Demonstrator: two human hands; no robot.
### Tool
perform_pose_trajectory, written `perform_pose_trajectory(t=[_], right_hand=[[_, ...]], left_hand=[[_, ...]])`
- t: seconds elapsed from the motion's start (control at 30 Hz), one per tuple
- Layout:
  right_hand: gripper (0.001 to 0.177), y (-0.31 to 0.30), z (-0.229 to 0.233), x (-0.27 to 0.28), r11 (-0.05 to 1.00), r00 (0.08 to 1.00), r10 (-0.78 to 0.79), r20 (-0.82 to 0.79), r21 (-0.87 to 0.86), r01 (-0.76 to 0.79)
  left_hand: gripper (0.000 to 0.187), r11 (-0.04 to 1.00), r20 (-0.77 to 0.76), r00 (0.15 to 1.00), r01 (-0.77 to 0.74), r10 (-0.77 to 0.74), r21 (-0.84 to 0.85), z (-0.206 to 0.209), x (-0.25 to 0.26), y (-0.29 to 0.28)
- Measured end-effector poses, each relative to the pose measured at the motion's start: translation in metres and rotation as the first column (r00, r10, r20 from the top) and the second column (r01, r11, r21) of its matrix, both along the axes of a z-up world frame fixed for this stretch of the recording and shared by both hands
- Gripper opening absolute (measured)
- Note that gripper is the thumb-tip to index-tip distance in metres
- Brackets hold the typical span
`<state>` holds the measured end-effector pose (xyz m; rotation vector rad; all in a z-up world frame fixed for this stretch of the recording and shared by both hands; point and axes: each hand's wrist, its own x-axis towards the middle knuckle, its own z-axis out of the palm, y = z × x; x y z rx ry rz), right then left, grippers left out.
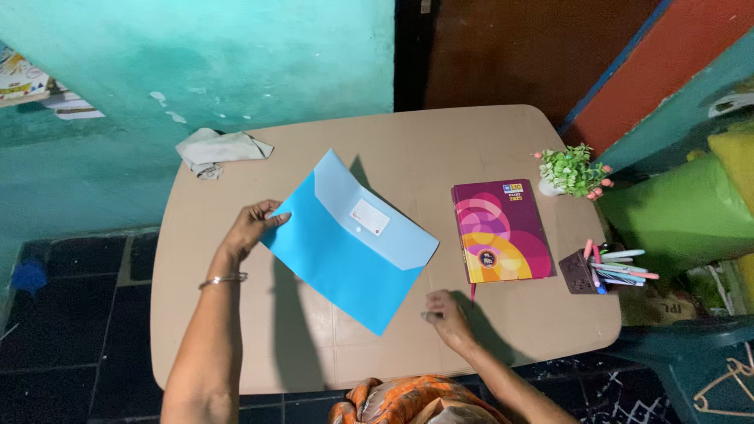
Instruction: The person wipes a table with a cloth, then retrieves a pen holder, a small potted plant, a diary, a blue folder, and several documents from a wall shelf. They place these items on the table and arrange them.
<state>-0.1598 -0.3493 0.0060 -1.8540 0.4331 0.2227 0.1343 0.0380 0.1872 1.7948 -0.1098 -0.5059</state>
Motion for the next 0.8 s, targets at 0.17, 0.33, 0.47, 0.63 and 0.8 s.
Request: perform_pose_trajectory(t=[0.17, 0.33, 0.47, 0.63, 0.8], right_hand=[[0.083, -0.028, 0.019, 0.047, 0.982, 0.975, -0.041, 0.219, -0.170, 0.079], [0.099, -0.044, 0.056, 0.103, 0.998, 0.972, -0.031, 0.232, -0.039, 0.041], [0.101, -0.035, 0.064, 0.130, 0.989, 0.968, 0.061, 0.244, 0.115, -0.091], [0.099, -0.015, 0.056, 0.131, 0.986, 0.953, -0.017, 0.301, 0.162, -0.034], [0.100, -0.024, 0.063, 0.139, 0.996, 0.953, 0.025, 0.303, 0.073, -0.049]], left_hand=[[0.024, 0.976, -0.003, 0.976, 0.216, -0.216, 0.006, 0.059, 0.022, -0.025], [0.020, 0.922, -0.031, 0.931, 0.355, -0.364, -0.152, 0.090, 0.035, -0.046], [0.016, 0.870, -0.046, 0.884, 0.448, -0.466, -0.208, 0.099, 0.047, -0.052], [0.015, 0.798, -0.069, 0.818, 0.532, -0.570, -0.282, 0.091, 0.061, -0.057], [0.018, 0.779, -0.068, 0.806, 0.541, -0.588, -0.317, 0.078, 0.070, -0.052]])
